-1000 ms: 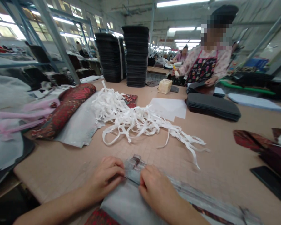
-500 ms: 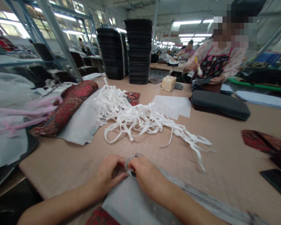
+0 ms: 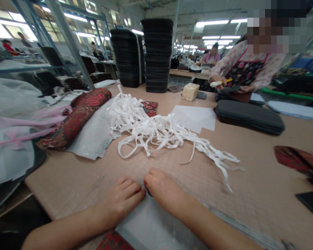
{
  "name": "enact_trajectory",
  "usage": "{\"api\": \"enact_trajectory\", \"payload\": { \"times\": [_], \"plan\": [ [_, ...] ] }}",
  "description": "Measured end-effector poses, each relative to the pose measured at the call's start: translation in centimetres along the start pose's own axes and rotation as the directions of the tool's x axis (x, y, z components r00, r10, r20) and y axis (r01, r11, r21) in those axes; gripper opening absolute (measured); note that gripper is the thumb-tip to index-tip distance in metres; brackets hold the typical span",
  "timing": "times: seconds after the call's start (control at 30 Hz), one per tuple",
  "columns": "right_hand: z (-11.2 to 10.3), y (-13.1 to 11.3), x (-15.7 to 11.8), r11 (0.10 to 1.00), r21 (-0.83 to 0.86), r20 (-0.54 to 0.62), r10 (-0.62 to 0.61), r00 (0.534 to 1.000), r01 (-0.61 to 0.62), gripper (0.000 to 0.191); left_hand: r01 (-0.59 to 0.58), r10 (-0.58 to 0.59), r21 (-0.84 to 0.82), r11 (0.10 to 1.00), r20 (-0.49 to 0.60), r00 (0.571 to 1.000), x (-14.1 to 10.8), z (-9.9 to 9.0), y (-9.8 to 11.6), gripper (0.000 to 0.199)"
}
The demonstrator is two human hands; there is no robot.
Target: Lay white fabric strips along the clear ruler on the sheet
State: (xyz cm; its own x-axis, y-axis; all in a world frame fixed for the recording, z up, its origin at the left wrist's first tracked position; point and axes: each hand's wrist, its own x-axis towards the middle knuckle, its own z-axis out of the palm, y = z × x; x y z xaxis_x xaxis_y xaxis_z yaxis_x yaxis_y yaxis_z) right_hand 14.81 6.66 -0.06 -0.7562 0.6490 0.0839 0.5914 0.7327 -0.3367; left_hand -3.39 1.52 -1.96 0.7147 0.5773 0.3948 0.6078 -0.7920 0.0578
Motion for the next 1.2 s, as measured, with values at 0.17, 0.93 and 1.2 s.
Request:
{"api": "enact_trajectory", "payload": {
  "times": [0.17,0.93,1.2],
  "plan": [
    [-0.4,-0.8,0.3,0.996,-0.081,0.021,0.045,0.999,-0.043,0.018,-0.031,0.031,0.019,0.999,-0.016,0.999,0.3,-0.4,0.2,0.024],
    [-0.2,-1.6,-11.6,0.951,-0.308,-0.149,-0.062,0.987,0.014,0.029,-0.044,0.046,0.072,0.996,-0.029,0.999,0.8,-0.5,0.1,0.028],
    [-2.4,-0.6,-24.2,0.784,-0.493,-0.379,0.198,0.904,-0.378,0.038,-0.289,0.288,0.052,0.956,0.021,0.957,6.1,-1.9,-0.7,0.033]
  ]
}}
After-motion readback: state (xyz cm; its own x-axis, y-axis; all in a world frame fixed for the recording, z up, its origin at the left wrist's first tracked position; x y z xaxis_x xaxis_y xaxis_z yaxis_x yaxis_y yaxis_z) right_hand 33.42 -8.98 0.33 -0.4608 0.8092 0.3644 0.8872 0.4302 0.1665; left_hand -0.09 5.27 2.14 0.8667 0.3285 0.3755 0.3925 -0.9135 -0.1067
